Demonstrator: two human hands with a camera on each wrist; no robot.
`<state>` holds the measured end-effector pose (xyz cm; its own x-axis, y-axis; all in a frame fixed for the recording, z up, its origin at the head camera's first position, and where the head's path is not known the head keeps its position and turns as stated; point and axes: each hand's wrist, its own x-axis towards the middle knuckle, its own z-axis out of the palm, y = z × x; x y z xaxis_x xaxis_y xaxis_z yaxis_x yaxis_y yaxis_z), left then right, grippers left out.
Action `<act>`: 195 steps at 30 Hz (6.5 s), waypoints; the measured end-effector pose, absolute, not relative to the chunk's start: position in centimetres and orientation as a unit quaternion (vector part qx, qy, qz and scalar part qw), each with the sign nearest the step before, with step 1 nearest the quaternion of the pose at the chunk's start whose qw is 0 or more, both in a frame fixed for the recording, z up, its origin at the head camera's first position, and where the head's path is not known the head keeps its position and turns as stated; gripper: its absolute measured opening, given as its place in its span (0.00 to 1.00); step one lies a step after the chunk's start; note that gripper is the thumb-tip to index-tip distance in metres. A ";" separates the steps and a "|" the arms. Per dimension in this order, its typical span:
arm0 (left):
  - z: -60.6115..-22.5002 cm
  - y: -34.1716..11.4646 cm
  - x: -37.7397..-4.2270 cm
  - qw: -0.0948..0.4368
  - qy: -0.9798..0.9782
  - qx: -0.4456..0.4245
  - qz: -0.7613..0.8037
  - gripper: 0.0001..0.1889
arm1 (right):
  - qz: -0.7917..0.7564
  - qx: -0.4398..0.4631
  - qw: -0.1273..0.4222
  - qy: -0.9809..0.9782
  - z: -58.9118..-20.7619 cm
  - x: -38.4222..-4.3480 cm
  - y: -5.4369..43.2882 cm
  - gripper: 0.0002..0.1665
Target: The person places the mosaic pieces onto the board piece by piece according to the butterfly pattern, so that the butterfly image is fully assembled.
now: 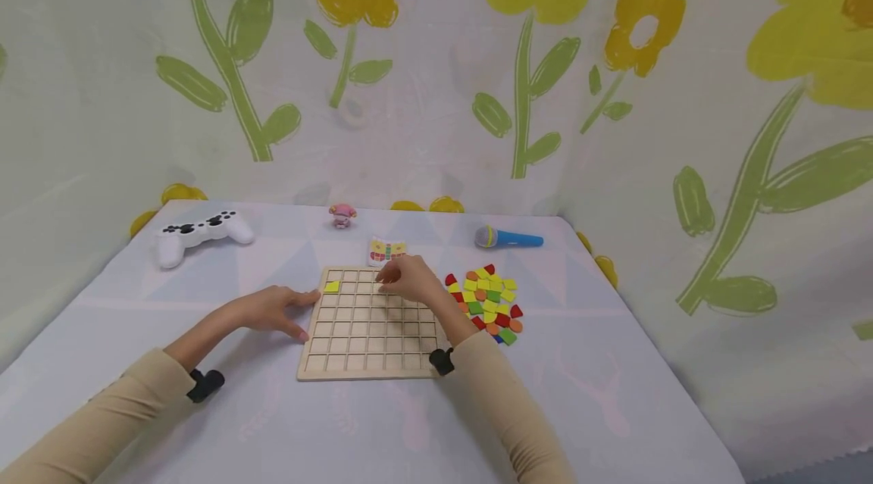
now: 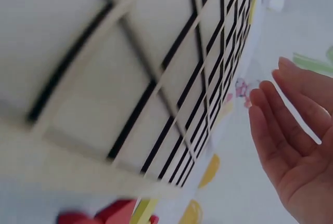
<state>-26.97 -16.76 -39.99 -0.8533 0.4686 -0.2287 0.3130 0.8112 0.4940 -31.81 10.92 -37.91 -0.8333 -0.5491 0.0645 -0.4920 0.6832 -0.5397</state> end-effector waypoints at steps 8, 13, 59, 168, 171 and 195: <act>-39.9 -16.7 -26.8 0.175 0.936 0.202 0.227 0.45 | -0.278 -0.265 0.061 0.921 -38.0 -30.1 14.8 0.11; -40.1 -16.7 -26.9 0.178 0.936 0.197 0.231 0.46 | -0.263 -0.247 0.049 0.931 -38.8 -29.7 17.3 0.11; -40.2 -16.8 -27.1 0.174 0.936 0.207 0.226 0.46 | -0.228 -0.236 0.036 0.944 -40.2 -31.1 20.5 0.12; -40.2 -16.3 -27.3 0.179 0.944 0.182 0.210 0.46 | -0.214 -0.199 0.083 0.953 -38.3 -34.2 20.5 0.10; -40.2 -16.2 -27.3 0.180 0.944 0.182 0.207 0.46 | -0.217 -0.175 0.112 0.954 -38.4 -34.6 21.1 0.14; -39.9 -16.3 -26.9 0.177 0.943 0.184 0.215 0.46 | -0.228 -0.179 0.144 0.946 -38.6 -36.4 23.0 0.08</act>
